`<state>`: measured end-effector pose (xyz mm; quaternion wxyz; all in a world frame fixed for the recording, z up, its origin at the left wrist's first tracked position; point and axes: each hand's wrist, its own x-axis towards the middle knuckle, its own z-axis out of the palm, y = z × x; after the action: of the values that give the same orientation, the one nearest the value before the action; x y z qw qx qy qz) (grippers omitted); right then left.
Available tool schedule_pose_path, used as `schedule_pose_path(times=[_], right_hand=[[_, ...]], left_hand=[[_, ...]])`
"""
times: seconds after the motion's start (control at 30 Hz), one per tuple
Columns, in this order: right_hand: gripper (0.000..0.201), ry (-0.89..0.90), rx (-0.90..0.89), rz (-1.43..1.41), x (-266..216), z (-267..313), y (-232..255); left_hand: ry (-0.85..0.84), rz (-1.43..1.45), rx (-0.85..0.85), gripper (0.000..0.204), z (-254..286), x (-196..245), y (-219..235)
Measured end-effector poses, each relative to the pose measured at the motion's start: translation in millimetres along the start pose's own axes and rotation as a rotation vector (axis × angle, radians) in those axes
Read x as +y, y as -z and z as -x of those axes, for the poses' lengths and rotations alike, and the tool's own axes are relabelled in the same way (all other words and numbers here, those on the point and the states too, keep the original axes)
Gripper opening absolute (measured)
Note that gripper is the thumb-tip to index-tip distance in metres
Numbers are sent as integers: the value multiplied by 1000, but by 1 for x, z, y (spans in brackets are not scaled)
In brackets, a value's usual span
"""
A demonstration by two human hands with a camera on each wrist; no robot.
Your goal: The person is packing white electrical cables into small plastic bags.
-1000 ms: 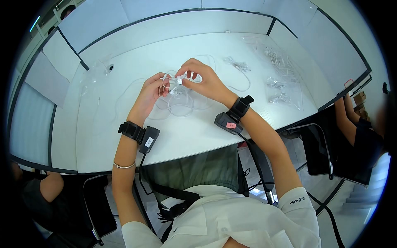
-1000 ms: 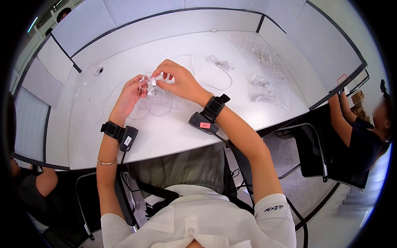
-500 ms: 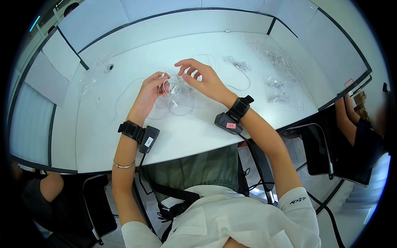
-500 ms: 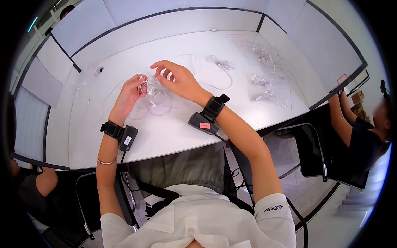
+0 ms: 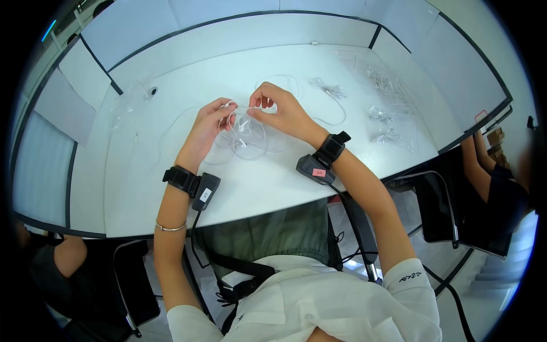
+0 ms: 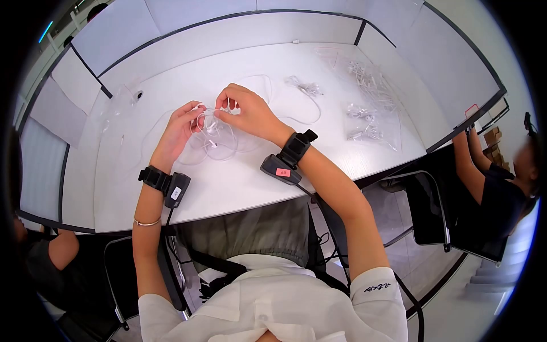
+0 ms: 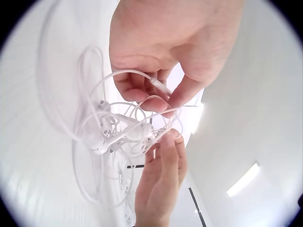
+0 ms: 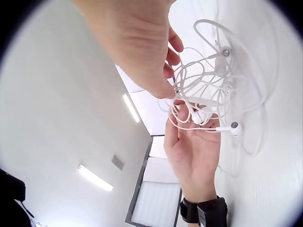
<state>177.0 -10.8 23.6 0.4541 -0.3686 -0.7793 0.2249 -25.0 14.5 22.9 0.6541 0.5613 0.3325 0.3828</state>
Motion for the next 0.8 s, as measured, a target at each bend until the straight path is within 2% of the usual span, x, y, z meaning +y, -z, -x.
schedule_pose_path(times=[0.43, 0.63, 0.8], right_hand=[[8, -14, 116, -66, -2, -1, 0], [9, -4, 65, -198, -4, 0, -1], [10, -89, -62, -255, -5, 0, 2]], left_hand=[[-10, 30, -20, 17, 0, 2, -3], [-21, 39, -36, 17, 1, 1, -1], [-19, 43, -26, 16, 0, 0, 0]])
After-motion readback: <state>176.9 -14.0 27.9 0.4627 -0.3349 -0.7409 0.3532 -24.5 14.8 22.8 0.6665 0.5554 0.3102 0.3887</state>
